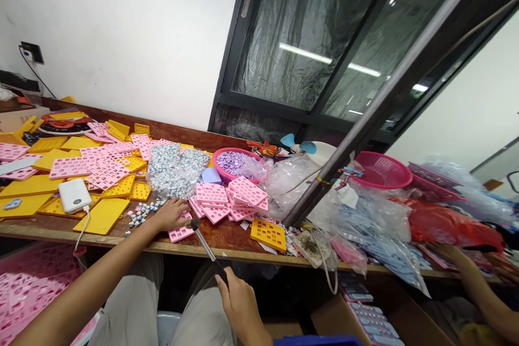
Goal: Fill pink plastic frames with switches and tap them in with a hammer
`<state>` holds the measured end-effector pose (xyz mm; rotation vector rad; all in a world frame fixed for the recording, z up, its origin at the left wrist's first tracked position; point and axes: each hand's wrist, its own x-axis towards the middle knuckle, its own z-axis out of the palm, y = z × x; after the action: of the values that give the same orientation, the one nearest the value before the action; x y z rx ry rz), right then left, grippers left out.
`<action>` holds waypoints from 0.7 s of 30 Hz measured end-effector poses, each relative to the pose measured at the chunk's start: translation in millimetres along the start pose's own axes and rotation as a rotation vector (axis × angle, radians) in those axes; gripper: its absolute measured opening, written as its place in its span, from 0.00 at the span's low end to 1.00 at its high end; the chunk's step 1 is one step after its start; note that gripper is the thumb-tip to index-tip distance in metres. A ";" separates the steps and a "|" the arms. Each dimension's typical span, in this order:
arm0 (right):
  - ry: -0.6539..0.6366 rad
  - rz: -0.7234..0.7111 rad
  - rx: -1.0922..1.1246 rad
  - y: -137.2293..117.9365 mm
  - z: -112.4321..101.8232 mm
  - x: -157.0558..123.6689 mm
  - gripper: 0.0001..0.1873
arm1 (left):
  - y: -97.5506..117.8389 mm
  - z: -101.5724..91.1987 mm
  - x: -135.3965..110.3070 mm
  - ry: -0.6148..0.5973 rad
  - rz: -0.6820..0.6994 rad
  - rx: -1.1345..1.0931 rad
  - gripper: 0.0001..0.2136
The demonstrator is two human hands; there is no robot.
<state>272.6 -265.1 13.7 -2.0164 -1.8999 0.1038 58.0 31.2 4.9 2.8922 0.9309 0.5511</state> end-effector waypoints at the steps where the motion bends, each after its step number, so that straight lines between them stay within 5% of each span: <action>1: -0.004 0.016 -0.016 0.5 -1.4 -0.1 0.21 | -0.4 -0.9 1.0 -0.001 -0.006 0.005 0.20; 8: 0.036 0.025 0.269 -3.2 -14.0 -4.3 0.23 | 1.0 -1.9 3.3 0.040 -0.084 0.017 0.24; 14: -0.086 0.008 0.072 -9.1 3.6 -15.7 0.22 | 1.8 0.8 1.4 0.035 -0.113 -0.003 0.23; 21: -0.030 0.065 0.063 0.3 -2.0 -13.9 0.23 | 5.8 -3.0 5.8 0.033 -0.177 -0.014 0.26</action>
<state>272.2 -279.1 12.8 -2.0451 -1.8262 0.2099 64.6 29.6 10.5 2.7597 1.1675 0.5889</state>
